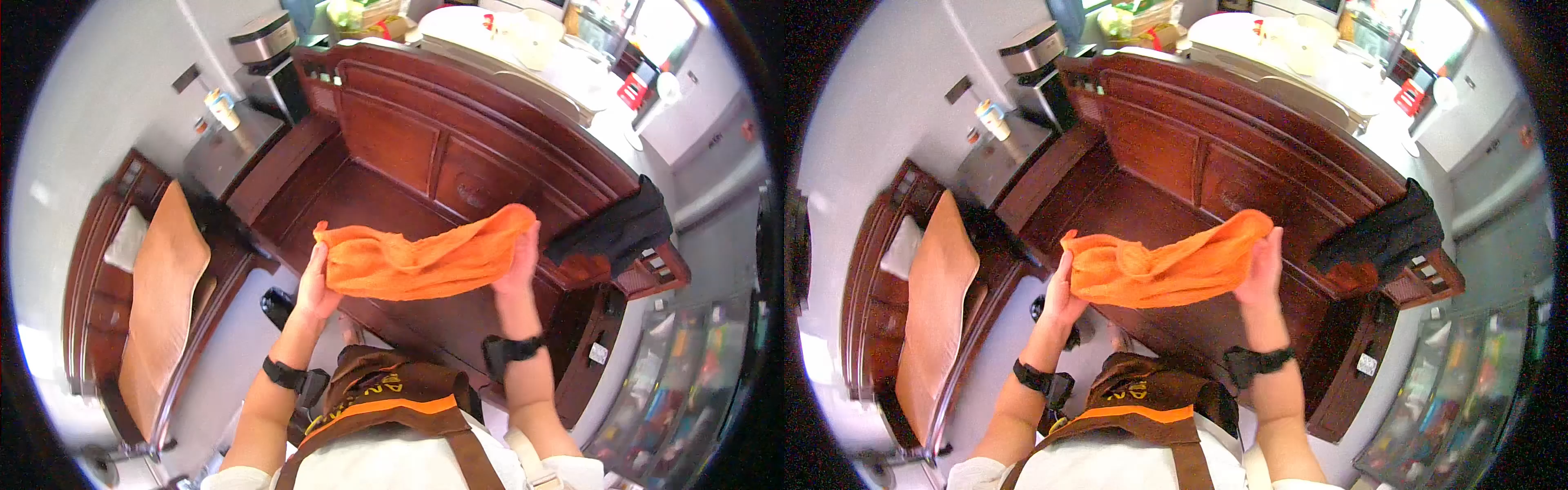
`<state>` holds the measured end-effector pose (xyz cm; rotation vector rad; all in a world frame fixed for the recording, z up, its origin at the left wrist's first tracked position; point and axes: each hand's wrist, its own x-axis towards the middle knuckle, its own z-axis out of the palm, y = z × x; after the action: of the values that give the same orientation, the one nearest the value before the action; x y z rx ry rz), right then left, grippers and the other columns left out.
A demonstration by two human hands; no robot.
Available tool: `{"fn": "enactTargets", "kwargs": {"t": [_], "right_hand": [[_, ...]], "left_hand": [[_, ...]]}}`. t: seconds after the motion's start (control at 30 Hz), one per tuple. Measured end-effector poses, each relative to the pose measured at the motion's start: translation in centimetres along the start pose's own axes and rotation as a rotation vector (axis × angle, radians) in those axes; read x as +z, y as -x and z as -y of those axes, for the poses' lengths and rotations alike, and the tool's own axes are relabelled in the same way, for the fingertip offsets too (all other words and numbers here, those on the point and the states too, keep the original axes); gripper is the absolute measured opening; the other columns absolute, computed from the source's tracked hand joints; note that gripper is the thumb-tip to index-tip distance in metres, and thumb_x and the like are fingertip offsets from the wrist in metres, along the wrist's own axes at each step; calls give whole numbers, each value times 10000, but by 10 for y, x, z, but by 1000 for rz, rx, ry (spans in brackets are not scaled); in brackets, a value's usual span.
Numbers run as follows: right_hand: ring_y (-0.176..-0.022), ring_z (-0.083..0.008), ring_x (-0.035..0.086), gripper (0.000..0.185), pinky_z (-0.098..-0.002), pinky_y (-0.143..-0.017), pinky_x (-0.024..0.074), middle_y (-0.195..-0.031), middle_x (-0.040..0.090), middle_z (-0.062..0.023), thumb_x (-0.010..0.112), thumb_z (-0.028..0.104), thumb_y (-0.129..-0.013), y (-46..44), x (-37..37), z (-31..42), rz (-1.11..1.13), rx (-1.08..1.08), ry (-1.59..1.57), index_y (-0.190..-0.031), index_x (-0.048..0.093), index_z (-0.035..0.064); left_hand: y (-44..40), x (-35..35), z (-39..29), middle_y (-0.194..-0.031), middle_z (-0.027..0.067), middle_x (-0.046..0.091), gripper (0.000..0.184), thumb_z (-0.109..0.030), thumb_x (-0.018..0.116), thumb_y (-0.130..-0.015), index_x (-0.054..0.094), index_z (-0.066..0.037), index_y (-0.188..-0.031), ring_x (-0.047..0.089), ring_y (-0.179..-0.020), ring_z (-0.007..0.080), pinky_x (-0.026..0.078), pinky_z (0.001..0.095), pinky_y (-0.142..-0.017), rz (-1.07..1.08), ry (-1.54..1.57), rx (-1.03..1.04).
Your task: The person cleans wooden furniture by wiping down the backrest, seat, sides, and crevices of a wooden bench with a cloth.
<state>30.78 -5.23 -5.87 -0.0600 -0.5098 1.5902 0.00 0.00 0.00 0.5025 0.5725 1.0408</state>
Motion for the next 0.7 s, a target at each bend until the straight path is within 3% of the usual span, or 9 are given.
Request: {"fn": "enactTargets", "kwargs": {"t": [0.03,0.07,0.17,0.23,0.3,0.37,0.43,0.5,0.7], "right_hand": [[-1300,-299,351,670,-490,-1097,238,-1392,407,-111,434,572,-881,6,2,3,-17,-26,14,-1380,342,135],[-1153,-272,508,438,-456,-1035,354,-1253,541,-111,450,411,-936,15,-28,-34,-226,-174,14,-1240,507,101],[-1182,-247,461,357,-399,-1037,356,-1208,547,-99,458,366,-938,-73,-91,-126,-614,-432,-94,-1164,546,104],[-1109,-240,532,386,-383,-997,402,-1214,562,-79,489,343,-927,-110,-36,-102,-437,-363,801,-1238,513,117],[-1100,-230,534,362,-374,-979,412,-1197,568,-85,511,332,-907,-129,-51,-76,-545,-490,1050,-1199,533,119],[-1083,-211,539,314,-355,-944,434,-1163,582,-96,556,311,-867,-133,-68,-36,-720,-694,1516,-1119,574,124],[-907,-183,596,238,-319,-790,487,-987,630,-80,604,308,-794,-147,8,36,-1381,-194,1567,-953,608,131],[-683,-144,582,183,-301,-590,480,-789,616,-28,617,300,-772,-100,-73,120,-1154,-778,2242,-843,600,133],[-759,-188,576,229,-323,-659,471,-855,606,-53,574,305,-817,-50,-134,242,-1847,-173,2407,-923,583,102]], "left_hand": [[-6,12,5,-1331,49,453,456,-323,436,-968,307,-207,-1389,440,-1229,237,362,434,-1027,37,59,-54],[-14,20,10,-1317,36,464,408,-297,432,-972,343,-212,-1361,452,-1215,232,376,436,-1011,77,113,-118],[-111,-20,-15,-1295,22,476,380,-237,495,-950,384,-178,-1308,482,-1172,207,419,390,-964,86,-94,-162],[-152,-39,-15,-1239,28,528,382,-224,535,-933,424,-136,-1288,527,-1099,175,442,337,-906,103,-185,-212],[-185,-74,-32,-1157,33,589,354,-224,543,-928,477,-92,-1250,566,-1004,139,449,291,-845,17,-747,-429],[-207,-110,-39,-1087,47,626,338,-237,546,-924,515,-69,-1216,580,-932,115,444,254,-803,50,-879,-401],[-225,-147,-41,-1077,58,629,344,-249,548,-922,516,-69,-1213,581,-926,117,449,253,-789,75,-921,-455],[-235,-177,-34,-1044,67,638,338,-251,552,-921,519,-64,-1200,583,-898,117,452,259,-773,13,-984,-503],[-205,-244,18,-924,70,639,269,-248,563,-915,536,-73,-1116,605,-735,128,466,226,-619,-250,-822,-646]]}}
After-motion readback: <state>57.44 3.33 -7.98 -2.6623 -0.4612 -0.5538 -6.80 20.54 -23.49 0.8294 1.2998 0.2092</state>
